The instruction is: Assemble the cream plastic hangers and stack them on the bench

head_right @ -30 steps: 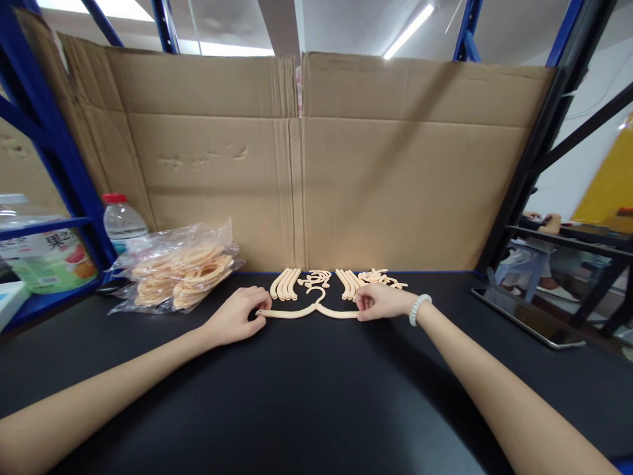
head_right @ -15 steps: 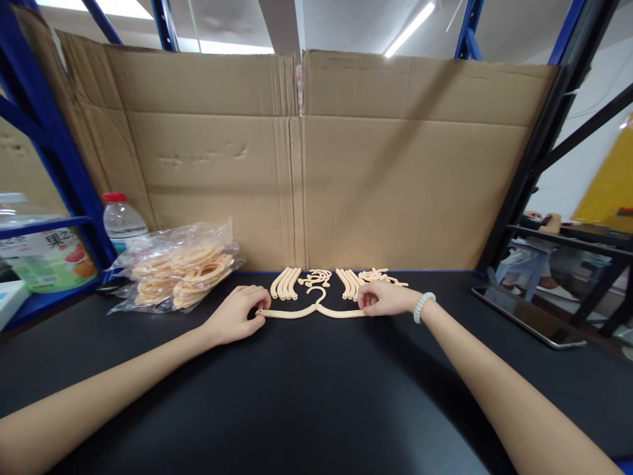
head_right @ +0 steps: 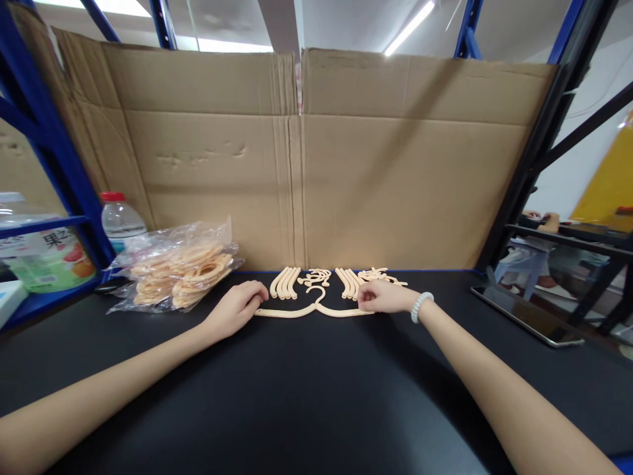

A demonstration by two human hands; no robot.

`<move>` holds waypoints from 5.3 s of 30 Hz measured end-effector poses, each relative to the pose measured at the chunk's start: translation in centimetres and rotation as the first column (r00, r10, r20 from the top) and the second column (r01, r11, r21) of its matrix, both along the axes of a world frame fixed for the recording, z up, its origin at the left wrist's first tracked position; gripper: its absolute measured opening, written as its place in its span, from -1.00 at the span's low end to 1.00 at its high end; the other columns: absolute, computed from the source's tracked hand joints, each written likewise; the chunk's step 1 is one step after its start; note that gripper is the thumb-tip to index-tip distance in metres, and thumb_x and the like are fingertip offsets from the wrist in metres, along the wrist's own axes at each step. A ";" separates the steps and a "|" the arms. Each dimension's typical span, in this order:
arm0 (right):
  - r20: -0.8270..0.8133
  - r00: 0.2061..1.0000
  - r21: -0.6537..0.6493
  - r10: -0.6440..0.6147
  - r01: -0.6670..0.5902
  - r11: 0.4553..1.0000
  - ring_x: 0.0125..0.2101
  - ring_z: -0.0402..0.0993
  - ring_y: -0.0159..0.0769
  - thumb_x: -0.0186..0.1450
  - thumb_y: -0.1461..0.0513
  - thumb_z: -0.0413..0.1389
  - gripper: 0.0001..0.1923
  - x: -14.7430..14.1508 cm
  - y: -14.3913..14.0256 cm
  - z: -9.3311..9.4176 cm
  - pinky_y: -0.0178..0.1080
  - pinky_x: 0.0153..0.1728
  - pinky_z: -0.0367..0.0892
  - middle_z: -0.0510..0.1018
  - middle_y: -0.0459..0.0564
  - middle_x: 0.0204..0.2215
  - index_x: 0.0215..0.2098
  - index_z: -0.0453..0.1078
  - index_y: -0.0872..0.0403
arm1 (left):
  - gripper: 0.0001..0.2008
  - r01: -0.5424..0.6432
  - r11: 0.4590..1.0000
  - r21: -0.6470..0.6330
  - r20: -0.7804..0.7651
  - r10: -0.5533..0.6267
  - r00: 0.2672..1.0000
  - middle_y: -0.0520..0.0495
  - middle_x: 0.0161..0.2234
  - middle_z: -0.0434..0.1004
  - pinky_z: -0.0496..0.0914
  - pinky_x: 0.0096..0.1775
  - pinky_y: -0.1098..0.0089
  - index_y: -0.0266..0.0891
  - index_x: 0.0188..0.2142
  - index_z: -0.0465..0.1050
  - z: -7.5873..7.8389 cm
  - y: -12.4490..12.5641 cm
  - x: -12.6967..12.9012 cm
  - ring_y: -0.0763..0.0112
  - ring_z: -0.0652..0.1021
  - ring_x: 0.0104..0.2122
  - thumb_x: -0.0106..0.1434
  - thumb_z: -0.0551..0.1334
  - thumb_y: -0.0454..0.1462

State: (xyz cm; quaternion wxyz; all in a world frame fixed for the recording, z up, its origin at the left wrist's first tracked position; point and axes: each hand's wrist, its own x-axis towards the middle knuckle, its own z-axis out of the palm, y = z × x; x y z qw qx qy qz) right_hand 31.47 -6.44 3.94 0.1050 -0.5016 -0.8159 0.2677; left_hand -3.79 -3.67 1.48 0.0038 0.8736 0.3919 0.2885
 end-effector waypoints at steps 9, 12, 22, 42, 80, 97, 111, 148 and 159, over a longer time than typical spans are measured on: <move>-0.002 1.000 0.011 -0.001 0.001 1.000 -0.48 0.33 -0.36 0.10 0.26 0.05 -0.93 -0.1 -0.1 0.1 -0.31 -0.44 0.23 0.43 -0.05 -0.51 -0.45 0.33 0.11 | -0.67 -0.020 1.000 -0.013 0.076 0.021 0.997 -0.07 -0.21 0.57 0.39 -0.09 0.25 -0.21 -0.22 0.47 -1.1 1.9 -0.8 0.27 0.52 -0.19 0.20 -0.03 -0.41; -0.003 1.000 0.022 0.008 -0.008 1.000 -0.51 0.32 -0.37 0.10 0.27 0.04 -0.94 -0.1 -0.1 0.0 -0.33 -0.47 0.22 0.42 -0.07 -0.53 -0.46 0.33 0.11 | -0.62 0.016 1.000 -0.025 0.065 -0.014 0.998 -0.09 -0.15 0.57 0.38 -0.03 0.23 -0.22 -0.15 0.48 -1.4 2.1 -0.8 0.26 0.51 -0.12 0.21 -0.05 -0.42; -0.076 0.993 0.322 -0.090 0.110 0.940 -0.51 0.36 -0.32 0.17 0.21 0.01 -0.87 -0.6 -0.3 0.4 -0.29 -0.46 0.24 0.47 -0.05 -0.55 -0.49 0.33 0.09 | -0.52 0.059 0.997 -0.052 0.043 -0.057 0.997 -0.09 -0.03 0.52 0.33 0.06 0.20 -0.19 -0.05 0.48 -1.8 2.4 -0.9 0.26 0.46 0.00 0.19 -0.07 -0.48; 0.146 0.982 0.504 -0.124 0.034 0.863 -0.33 0.48 -0.30 0.23 0.36 0.06 -0.85 -7.1 6.7 0.6 -0.28 -0.24 0.31 0.58 -0.01 -0.37 -0.33 0.48 0.11 | -0.58 0.059 0.996 -0.070 0.022 -0.057 0.998 -0.06 -0.09 0.55 0.32 0.05 0.20 -0.17 -0.08 0.47 -1.9 2.2 -0.8 0.26 0.46 -0.04 0.15 0.05 -0.52; -0.592 0.792 0.447 -0.153 0.480 0.755 -0.35 0.55 -0.26 0.27 0.17 -0.03 -0.77 -8.3 5.8 2.4 -0.24 -0.24 0.40 0.60 0.07 -0.37 -0.30 0.41 0.12 | -0.83 0.093 0.996 -0.004 0.511 -0.078 0.856 -0.13 -0.14 0.54 0.39 -0.04 0.25 -0.21 -0.30 0.50 0.0 -0.3 -0.3 0.25 0.52 -0.11 0.25 0.12 -0.30; -0.892 0.360 -0.202 -0.272 0.219 0.954 -0.45 0.32 -0.40 0.08 0.13 0.28 -0.64 -11.8 -6.3 -1.4 -0.39 -0.64 0.18 0.50 0.02 -0.14 -0.16 0.39 0.00 | -0.42 0.545 0.673 -0.500 0.859 0.305 0.411 -0.06 -0.15 0.48 0.48 -0.18 0.30 -0.15 -0.02 0.38 -0.8 -7.0 5.8 0.42 0.57 -0.34 -0.07 0.46 -0.30; -0.912 0.153 -0.367 -0.379 0.104 0.924 -0.44 0.40 -0.40 0.01 0.17 0.37 -0.62 -11.7 -6.3 -1.9 -0.26 -0.35 0.43 0.49 -0.09 -0.40 -0.28 0.35 0.05 | -0.81 0.582 0.656 -0.481 0.833 0.135 0.537 0.04 -0.43 0.45 0.36 -0.23 0.40 -0.26 -0.39 0.42 -0.7 -6.7 5.9 0.43 0.48 -0.37 0.02 0.39 -0.31; -0.891 0.357 -0.348 -0.282 -0.136 0.928 -0.27 0.47 -0.34 0.23 0.13 0.22 -0.77 -11.5 -5.7 -2.8 -0.23 -0.17 0.38 0.54 0.03 -0.29 -0.34 0.44 0.16 | -0.81 0.560 0.668 -0.490 0.805 0.099 0.585 0.05 -0.47 0.42 0.36 -0.19 0.38 -0.27 -0.52 0.35 -0.9 -7.1 5.9 0.38 0.49 -0.32 0.08 0.36 -0.29; -0.877 0.383 -0.343 -0.289 -0.078 0.936 -0.38 0.46 -0.38 0.20 0.08 0.23 -0.71 -11.8 -6.0 -2.9 -0.23 -0.25 0.40 0.50 -0.04 -0.38 -0.38 0.35 0.14 | -0.82 0.556 0.683 -0.474 0.788 0.049 0.613 0.01 -0.46 0.44 0.37 -0.23 0.38 -0.28 -0.54 0.38 -0.8 -6.9 5.8 0.39 0.50 -0.35 0.07 0.36 -0.31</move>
